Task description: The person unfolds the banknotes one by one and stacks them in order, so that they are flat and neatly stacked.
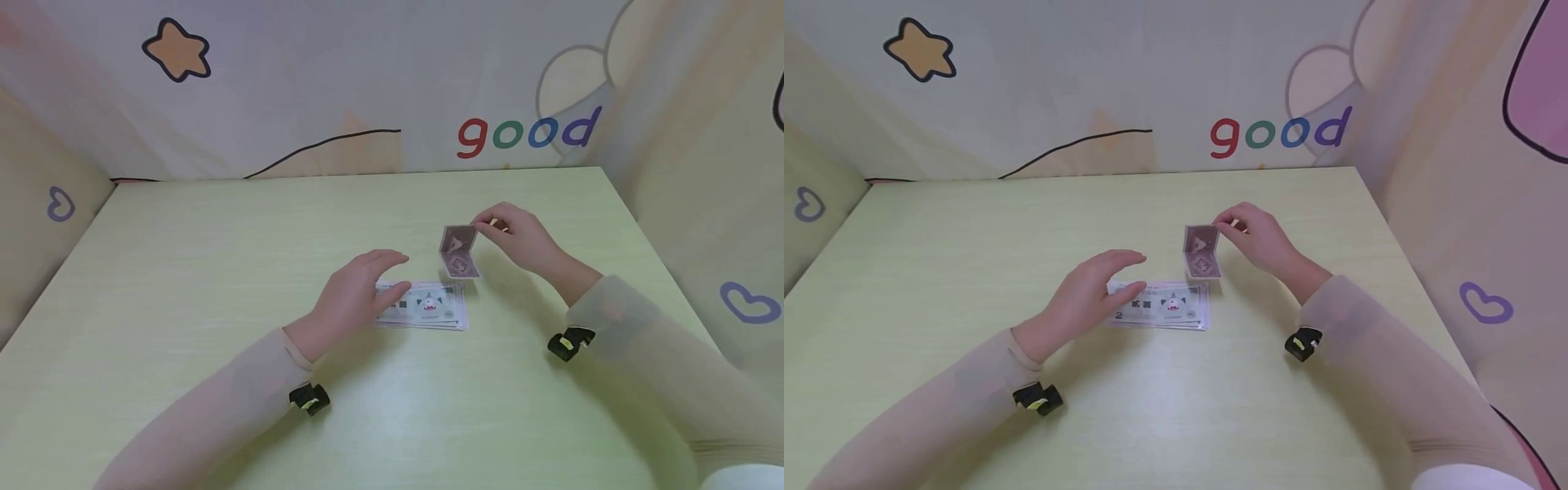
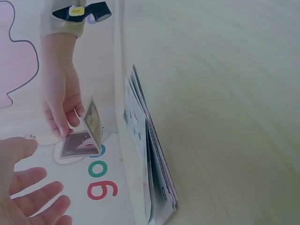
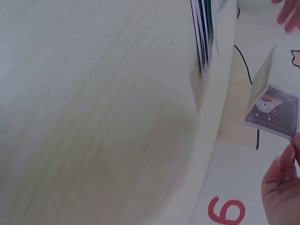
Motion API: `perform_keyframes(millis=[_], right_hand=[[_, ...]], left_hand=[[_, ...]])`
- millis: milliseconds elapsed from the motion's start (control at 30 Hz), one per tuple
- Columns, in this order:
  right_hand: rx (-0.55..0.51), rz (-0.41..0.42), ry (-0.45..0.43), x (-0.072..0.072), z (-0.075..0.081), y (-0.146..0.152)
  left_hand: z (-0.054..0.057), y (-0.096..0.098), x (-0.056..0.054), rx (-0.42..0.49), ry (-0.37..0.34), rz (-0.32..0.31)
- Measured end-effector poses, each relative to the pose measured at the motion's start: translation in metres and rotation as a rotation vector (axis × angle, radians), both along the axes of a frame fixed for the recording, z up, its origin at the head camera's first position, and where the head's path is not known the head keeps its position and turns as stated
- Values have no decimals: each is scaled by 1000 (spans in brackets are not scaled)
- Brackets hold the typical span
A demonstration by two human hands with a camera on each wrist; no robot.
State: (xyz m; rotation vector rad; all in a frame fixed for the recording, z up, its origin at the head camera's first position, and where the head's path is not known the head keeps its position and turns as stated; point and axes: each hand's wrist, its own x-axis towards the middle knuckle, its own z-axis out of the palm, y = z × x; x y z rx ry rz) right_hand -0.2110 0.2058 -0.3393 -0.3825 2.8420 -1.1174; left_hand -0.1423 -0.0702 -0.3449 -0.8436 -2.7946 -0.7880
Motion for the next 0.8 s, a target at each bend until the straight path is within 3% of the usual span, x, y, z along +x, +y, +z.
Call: perform_keyframes(millis=[167, 333, 533, 667, 800], right_hand=[[-42, 132, -16, 12, -2, -17], [-79, 239, -18, 23, -3, -31], [-108, 286, 20, 31, -2, -44], [-10, 227, 30, 38, 2, -52], [229, 162, 28, 48, 6, -60]], left_hand=[[2, 7, -9, 113, -16, 18], [1, 12, -14, 190, -37, -10], [0, 16, -15, 208, -83, -40], [-1, 15, -14, 198, -81, -21], [-3, 15, -13, 190, -47, 17]])
